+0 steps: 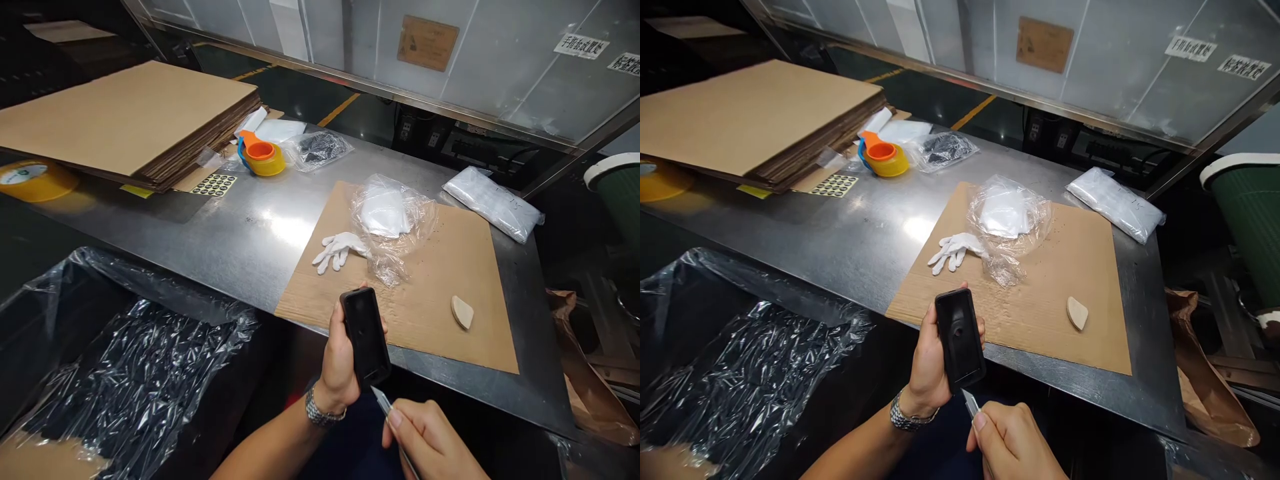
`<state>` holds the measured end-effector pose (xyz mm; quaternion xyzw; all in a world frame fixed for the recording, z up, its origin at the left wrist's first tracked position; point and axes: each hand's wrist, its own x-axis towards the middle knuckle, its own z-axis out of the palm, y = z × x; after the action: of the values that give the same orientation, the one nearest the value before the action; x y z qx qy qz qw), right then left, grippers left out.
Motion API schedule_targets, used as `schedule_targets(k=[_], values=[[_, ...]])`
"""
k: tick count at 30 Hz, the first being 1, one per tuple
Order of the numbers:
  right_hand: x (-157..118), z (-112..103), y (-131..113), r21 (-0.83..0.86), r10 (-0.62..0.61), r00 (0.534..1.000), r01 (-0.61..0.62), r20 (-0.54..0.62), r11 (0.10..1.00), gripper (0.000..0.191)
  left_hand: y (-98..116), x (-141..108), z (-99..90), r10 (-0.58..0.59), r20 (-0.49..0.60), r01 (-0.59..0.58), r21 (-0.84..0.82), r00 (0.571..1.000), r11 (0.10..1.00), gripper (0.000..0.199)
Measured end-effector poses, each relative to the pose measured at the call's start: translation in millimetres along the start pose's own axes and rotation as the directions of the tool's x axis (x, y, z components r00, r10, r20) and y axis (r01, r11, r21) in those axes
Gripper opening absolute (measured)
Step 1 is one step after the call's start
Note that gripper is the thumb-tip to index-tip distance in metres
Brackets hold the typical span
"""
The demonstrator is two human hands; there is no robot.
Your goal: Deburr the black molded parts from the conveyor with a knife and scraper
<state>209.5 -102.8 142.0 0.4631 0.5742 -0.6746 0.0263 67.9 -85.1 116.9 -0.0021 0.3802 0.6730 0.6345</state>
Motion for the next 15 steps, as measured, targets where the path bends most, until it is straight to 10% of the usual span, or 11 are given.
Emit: schedule_targets(k=[15], values=[[2.1,-0.4,5.2,-0.063,-0.034,0.999,0.035,0.03,0.997,0.051,-2.7,-3.5,-2.9,0.041,0.014,-0.041,0.053,0.999,0.998,0.059]])
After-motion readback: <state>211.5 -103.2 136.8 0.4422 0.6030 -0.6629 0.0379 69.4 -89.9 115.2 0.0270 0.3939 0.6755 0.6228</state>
